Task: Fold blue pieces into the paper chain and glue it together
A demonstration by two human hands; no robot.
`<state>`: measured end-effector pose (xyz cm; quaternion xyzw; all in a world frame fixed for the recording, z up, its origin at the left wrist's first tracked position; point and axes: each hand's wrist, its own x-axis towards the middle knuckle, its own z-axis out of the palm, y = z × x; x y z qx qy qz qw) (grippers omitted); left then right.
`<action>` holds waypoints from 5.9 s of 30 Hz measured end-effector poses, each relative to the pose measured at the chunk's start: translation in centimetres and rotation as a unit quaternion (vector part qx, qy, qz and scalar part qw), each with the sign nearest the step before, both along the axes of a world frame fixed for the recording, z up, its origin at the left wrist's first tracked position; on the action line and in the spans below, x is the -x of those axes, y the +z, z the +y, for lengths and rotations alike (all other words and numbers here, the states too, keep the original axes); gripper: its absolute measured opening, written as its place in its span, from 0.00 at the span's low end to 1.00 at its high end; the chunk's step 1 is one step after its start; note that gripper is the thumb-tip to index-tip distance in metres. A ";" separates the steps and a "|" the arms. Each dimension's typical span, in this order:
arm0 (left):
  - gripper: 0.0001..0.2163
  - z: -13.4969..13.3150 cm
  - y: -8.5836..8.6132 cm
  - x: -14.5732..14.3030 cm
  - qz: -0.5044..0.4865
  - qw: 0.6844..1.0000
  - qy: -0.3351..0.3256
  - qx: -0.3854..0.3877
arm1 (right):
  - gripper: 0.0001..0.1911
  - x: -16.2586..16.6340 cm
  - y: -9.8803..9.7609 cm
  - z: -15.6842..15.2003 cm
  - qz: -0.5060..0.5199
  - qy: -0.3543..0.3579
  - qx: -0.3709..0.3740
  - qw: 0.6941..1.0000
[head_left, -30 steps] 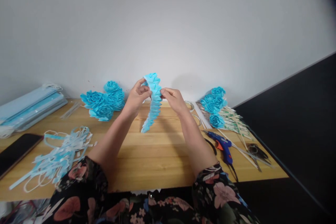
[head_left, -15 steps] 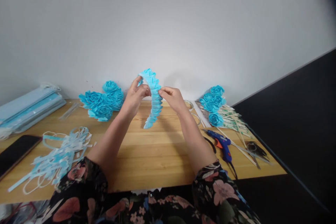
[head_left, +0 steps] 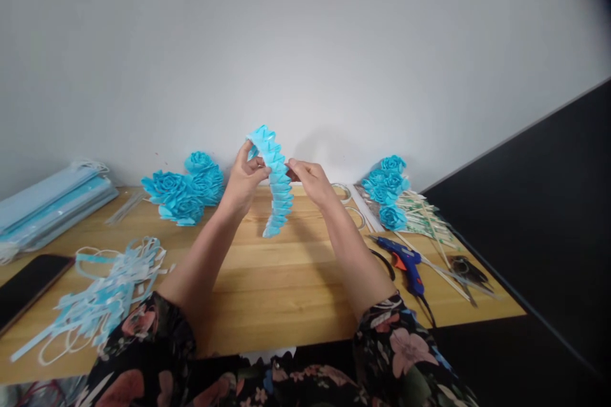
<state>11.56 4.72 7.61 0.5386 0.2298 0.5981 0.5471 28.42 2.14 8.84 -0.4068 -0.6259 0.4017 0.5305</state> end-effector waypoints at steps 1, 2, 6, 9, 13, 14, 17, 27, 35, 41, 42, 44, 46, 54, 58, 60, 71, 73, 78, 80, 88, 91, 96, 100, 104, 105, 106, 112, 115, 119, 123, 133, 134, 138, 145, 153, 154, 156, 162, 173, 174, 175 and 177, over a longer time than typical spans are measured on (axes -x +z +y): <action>0.38 0.0 0.1 0.1 -0.005 1.000 0.010 -0.001 | 0.24 0.0 0.0 0.0 0.004 0.009 0.004 1.000; 0.38 0.0 0.2 0.1 -0.007 1.000 0.019 -0.001 | 0.25 0.0 0.0 -0.1 0.002 0.016 0.005 1.000; 0.37 -0.2 0.4 0.2 -0.002 0.999 0.037 -0.006 | 0.19 0.1 0.1 -0.3 -0.035 0.022 -0.003 0.999; 0.37 -0.4 0.6 0.1 -0.008 0.999 0.033 -0.006 | 0.16 0.2 0.2 -0.4 -0.048 -0.001 -0.002 0.999; 0.35 -0.8 0.9 0.0 0.008 1.000 0.010 0.000 | 0.15 0.4 0.5 -0.5 -0.036 -0.030 -0.005 0.999; 0.34 -0.9 1.0 -0.1 0.018 1.000 0.000 0.000 | 0.15 0.5 0.6 -0.5 -0.033 -0.033 -0.006 0.999; 0.28 -1.1 1.3 -0.1 0.030 0.999 -0.039 -0.002 | 0.14 0.5 0.8 -0.7 -0.030 -0.040 -0.014 0.999; 0.30 -1.0 1.3 0.6 0.067 0.993 -0.090 -0.026 | 0.13 0.1 0.9 -0.7 -0.019 -0.052 -0.024 0.998; 0.36 -1.1 1.2 0.1 0.088 0.992 -0.074 -0.048 | 0.17 0.1 0.6 -0.8 -0.018 -0.042 -0.030 0.999; 0.34 -1.2 1.5 0.4 0.089 0.993 -0.033 -0.077 | 0.26 -0.5 0.6 -1.3 0.031 0.011 0.023 0.999; 0.34 -1.3 1.6 0.4 0.088 0.992 -0.033 -0.081 | 0.25 -0.6 0.5 -1.5 0.021 0.015 0.015 1.000; 0.34 -1.3 1.6 0.3 0.085 0.992 -0.038 -0.085 | 0.22 -0.8 0.2 -2.0 -0.001 0.019 0.000 1.000; 0.33 -1.4 1.6 0.2 0.079 0.992 -0.046 -0.085 | 0.18 -0.8 0.0 -2.5 -0.009 0.016 -0.003 1.000; 0.33 -1.8 1.6 -0.2 0.067 0.990 -0.067 -0.108 | 0.25 -1.7 -0.8 -4.8 0.064 0.017 0.089 0.994; 0.33 -2.2 1.7 -0.4 0.063 0.990 -0.060 -0.115 | 0.25 -2.3 -3.0 -6.2 0.079 0.065 0.102 0.990; 0.33 -2.4 1.7 -0.6 0.065 0.990 -0.057 -0.111 | 0.20 -2.3 -3.9 -6.9 0.084 0.094 0.104 0.987; 0.35 0.9 0.5 0.9 0.183 0.971 -0.054 -0.143 | 0.13 -1.5 -4.2 -7.9 0.096 0.079 0.157 0.980; 0.32 2.5 0.8 2.1 0.254 0.954 -0.040 -0.156 | 0.13 -1.2 -4.2 -7.3 0.114 0.083 0.177 0.974; 0.28 4.9 1.3 4.0 0.392 0.895 0.049 -0.206 | 0.12 -1.1 -4.4 -6.4 0.159 0.090 0.219 0.959; 0.28 4.7 0.0 4.2 0.433 0.877 0.049 -0.203 | 0.12 -1.4 -5.0 -6.8 0.155 0.082 0.232 0.957; 0.21 1.5 -8.5 6.1 0.649 0.736 -0.046 -0.188 | 0.11 -2.5 -10.2 -10.8 0.091 0.018 0.369 0.925; 0.21 1.1 -8.7 7.4 0.680 0.708 -0.042 -0.187 | 0.09 -2.4 -10.5 -11.5 0.098 0.008 0.384 0.918; 0.25 -0.3 -7.8 9.4 0.719 0.675 -0.052 -0.155 | 0.11 -2.3 -9.6 -11.5 0.123 -0.005 0.417 0.900; 0.25 -1.6 -8.0 10.3 0.707 0.691 -0.058 -0.137 | 0.11 -2.5 -9.7 -11.4 0.127 -0.019 0.423 0.897; 0.26 -2.1 -8.1 10.3 0.672 0.728 -0.068 -0.120 | 0.04 -2.7 -10.1 -11.1 0.128 -0.018 0.417 0.900; 0.26 -2.1 -8.1 10.2 0.665 0.735 -0.066 -0.113 | 0.05 -2.7 -10.1 -11.1 0.129 -0.015 0.415 0.900; 0.26 -2.1 -8.0 10.1 0.660 0.741 -0.061 -0.107 | 0.06 -2.6 -10.0 -11.2 0.130 -0.012 0.414 0.901; 0.23 -1.7 -7.8 10.6 0.653 0.749 -0.032 -0.108 | 0.04 -3.8 -8.0 -13.0 0.128 0.003 0.423 0.897; 0.23 -1.3 -7.8 11.3 0.651 0.751 -0.027 -0.108 | 0.06 -5.5 -7.2 -14.1 0.094 0.006 0.411 0.907; 0.23 -0.2 -7.4 11.1 0.652 0.751 0.016 -0.102 | 0.10 -6.8 -7.3 -14.5 0.050 -0.006 0.409 0.911; 0.23 1.1 -6.5 9.0 0.652 0.739 0.092 -0.140 | 0.13 -6.6 -7.8 -14.3 0.002 -0.017 0.413 0.910; 0.23 4.9 -7.5 2.3 0.719 0.671 0.047 -0.173 | 0.17 -6.6 -8.1 -14.6 -0.010 0.000 0.408 0.913; 0.23 5.0 -7.5 2.1 0.722 0.668 0.061 -0.168 | 0.17 -6.5 -8.2 -14.4 -0.011 -0.001 0.407 0.913; 0.24 3.0 -6.6 2.2 0.591 0.760 0.187 -0.195 | 0.11 -5.2 -8.4 -12.5 -0.012 0.008 0.380 0.925; 0.20 -6.3 -8.3 4.7 0.320 0.937 -0.027 0.136 | 0.09 -3.4 -8.8 -8.8 -0.004 0.044 0.356 0.934; 0.18 -8.9 -9.0 3.2 0.317 0.898 -0.184 0.244 | 0.14 -3.1 -9.9 -8.9 0.077 0.098 0.269 0.955; 0.18 -8.9 -8.7 2.7 0.321 0.890 -0.208 0.250 | 0.14 -3.0 -10.1 -8.9 0.079 0.102 0.263 0.956; 0.20 -8.7 -8.2 1.9 0.338 0.878 -0.230 0.247 | 0.14 -2.9 -10.6 -8.8 0.084 0.103 0.253 0.958; 0.15 -7.6 -8.5 1.0 0.422 0.869 -0.199 0.163 | 0.11 -3.0 -11.4 -8.6 0.129 0.075 0.246 0.958; 0.12 -7.6 -9.1 0.4 0.390 0.896 -0.146 0.156 | 0.19 -2.8 -11.6 -8.6 0.171 0.066 0.258 0.949; 0.12 -7.7 -9.0 0.5 0.387 0.897 -0.148 0.157 | 0.19 -2.7 -11.6 -8.7 0.165 0.069 0.252 0.951; 0.13 -7.8 -9.0 0.5 0.384 0.897 -0.150 0.158 | 0.18 -2.7 -11.7 -8.8 0.157 0.074 0.245 0.954; 0.13 -7.9 -9.0 0.6 0.381 0.898 -0.151 0.162 | 0.16 -2.6 -11.7 -9.0 0.136 0.087 0.234 0.959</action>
